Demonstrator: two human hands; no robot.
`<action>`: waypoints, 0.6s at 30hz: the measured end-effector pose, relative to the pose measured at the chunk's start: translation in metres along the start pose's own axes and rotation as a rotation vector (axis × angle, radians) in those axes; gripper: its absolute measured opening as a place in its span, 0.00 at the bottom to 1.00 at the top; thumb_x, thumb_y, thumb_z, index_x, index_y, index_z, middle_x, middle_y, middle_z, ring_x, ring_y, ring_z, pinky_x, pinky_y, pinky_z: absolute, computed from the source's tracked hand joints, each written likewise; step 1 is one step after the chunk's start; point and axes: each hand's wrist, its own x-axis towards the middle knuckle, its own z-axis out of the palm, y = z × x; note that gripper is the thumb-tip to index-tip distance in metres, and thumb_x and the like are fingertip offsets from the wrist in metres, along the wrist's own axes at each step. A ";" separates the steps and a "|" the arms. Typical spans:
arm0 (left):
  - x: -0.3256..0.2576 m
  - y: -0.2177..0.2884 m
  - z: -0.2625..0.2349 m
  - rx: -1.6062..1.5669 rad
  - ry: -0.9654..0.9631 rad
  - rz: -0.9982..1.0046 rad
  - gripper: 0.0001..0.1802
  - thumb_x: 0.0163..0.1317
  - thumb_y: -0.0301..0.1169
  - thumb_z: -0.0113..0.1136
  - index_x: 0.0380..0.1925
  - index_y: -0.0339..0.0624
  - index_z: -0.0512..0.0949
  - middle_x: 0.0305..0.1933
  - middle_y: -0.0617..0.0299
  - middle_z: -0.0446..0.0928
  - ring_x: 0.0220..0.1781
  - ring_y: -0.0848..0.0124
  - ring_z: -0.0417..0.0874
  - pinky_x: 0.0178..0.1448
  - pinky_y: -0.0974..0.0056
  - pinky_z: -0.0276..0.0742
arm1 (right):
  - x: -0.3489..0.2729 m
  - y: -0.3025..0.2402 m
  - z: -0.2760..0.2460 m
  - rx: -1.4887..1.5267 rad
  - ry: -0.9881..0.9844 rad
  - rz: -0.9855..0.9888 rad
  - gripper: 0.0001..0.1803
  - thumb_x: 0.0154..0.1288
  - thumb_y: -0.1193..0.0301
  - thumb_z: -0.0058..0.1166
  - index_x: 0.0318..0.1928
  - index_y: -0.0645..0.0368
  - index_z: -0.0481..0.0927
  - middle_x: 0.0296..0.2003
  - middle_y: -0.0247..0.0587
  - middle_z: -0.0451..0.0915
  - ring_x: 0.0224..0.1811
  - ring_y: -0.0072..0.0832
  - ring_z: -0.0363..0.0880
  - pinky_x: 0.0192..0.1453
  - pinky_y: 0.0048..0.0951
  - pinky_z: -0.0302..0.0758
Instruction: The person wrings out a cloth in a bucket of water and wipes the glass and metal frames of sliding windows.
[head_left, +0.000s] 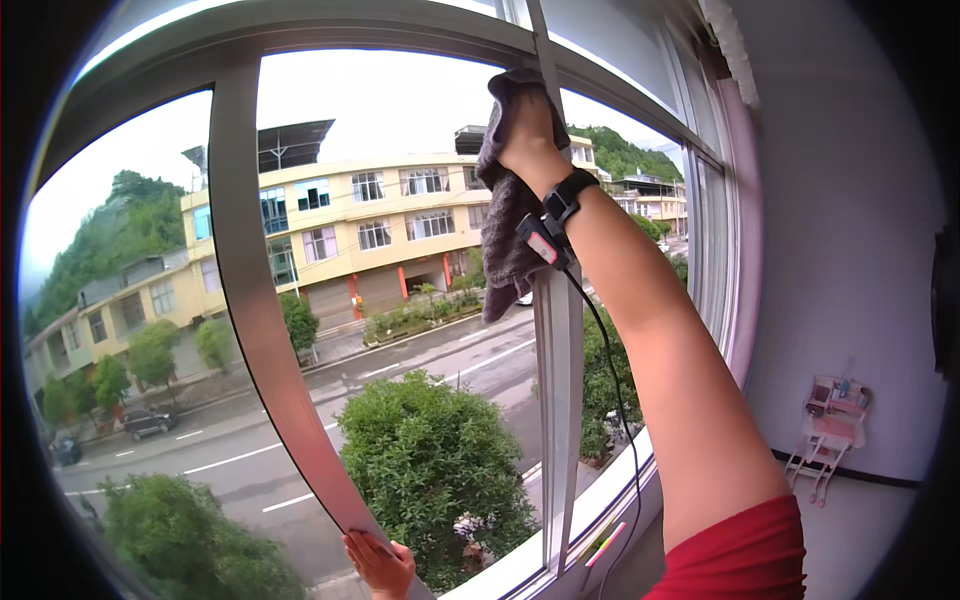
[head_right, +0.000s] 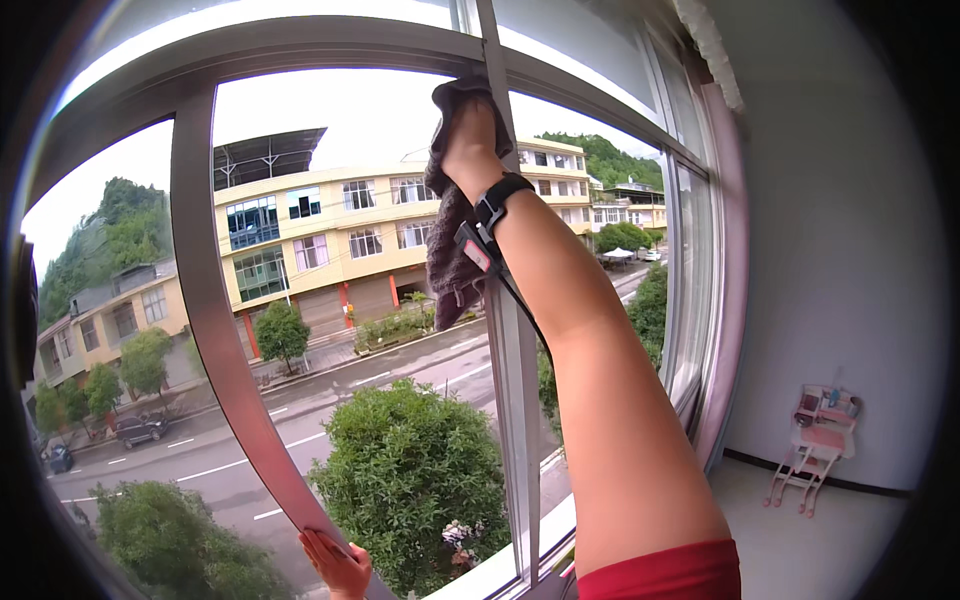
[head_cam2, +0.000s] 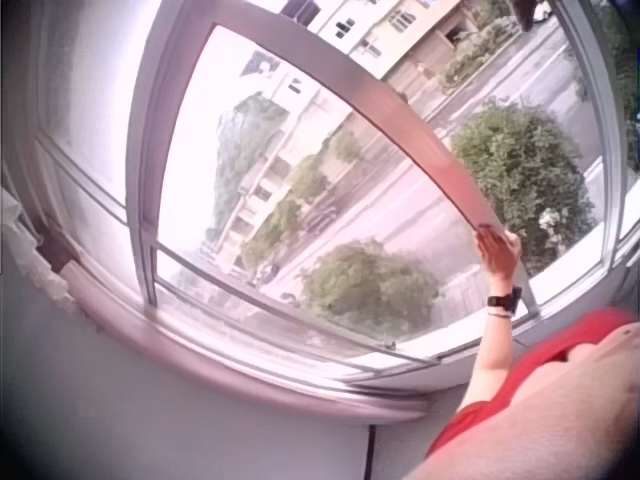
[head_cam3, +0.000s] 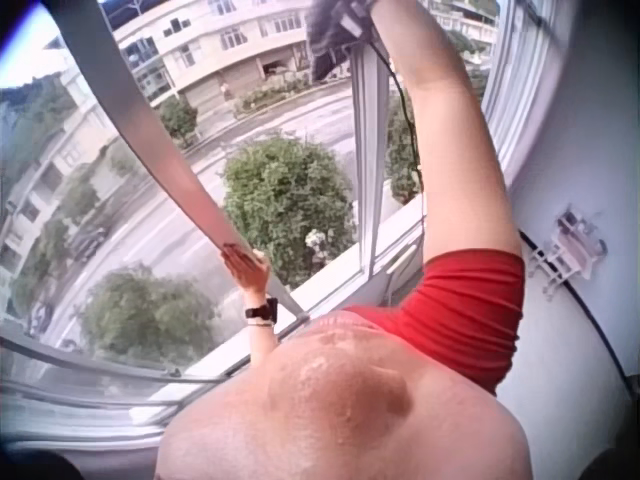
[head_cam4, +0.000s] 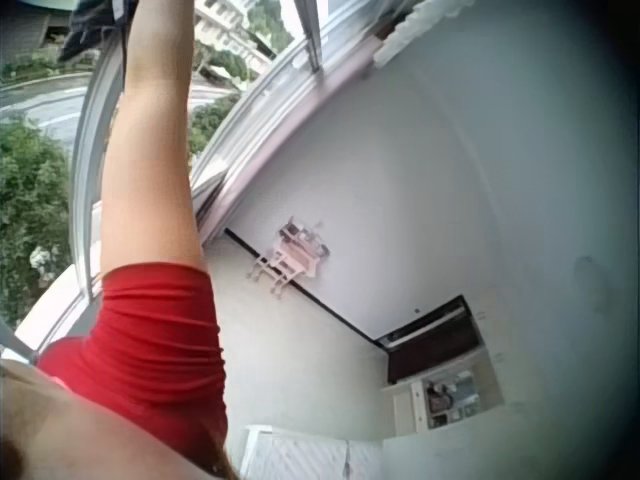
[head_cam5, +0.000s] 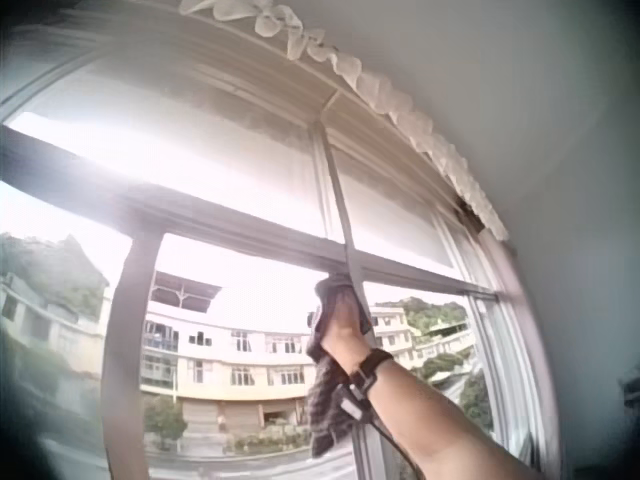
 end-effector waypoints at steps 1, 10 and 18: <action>0.002 0.006 0.009 -0.054 -0.001 0.020 0.38 0.55 0.41 0.51 0.58 0.19 0.60 0.63 0.32 0.60 0.64 0.39 0.63 0.67 0.46 0.60 | -0.011 0.030 0.022 0.020 0.149 -0.062 0.24 0.54 0.70 0.51 0.52 0.67 0.70 0.49 0.56 0.72 0.56 0.47 0.67 0.63 0.37 0.62; -0.013 -0.027 0.009 -0.017 0.084 -0.070 0.43 0.49 0.30 0.51 0.63 0.21 0.48 0.68 0.31 0.49 0.70 0.37 0.50 0.71 0.44 0.49 | -0.201 -0.042 -0.028 0.236 -0.362 -0.104 0.50 0.33 0.68 0.66 0.61 0.71 0.59 0.54 0.58 0.65 0.59 0.47 0.62 0.68 0.34 0.56; -0.018 -0.038 -0.007 0.071 -0.005 -0.062 0.35 0.57 0.41 0.48 0.59 0.23 0.61 0.63 0.33 0.61 0.63 0.40 0.64 0.66 0.47 0.61 | -0.058 -0.033 -0.059 -0.398 -0.544 -0.187 0.35 0.59 0.53 0.44 0.63 0.59 0.65 0.64 0.47 0.63 0.68 0.36 0.57 0.71 0.33 0.46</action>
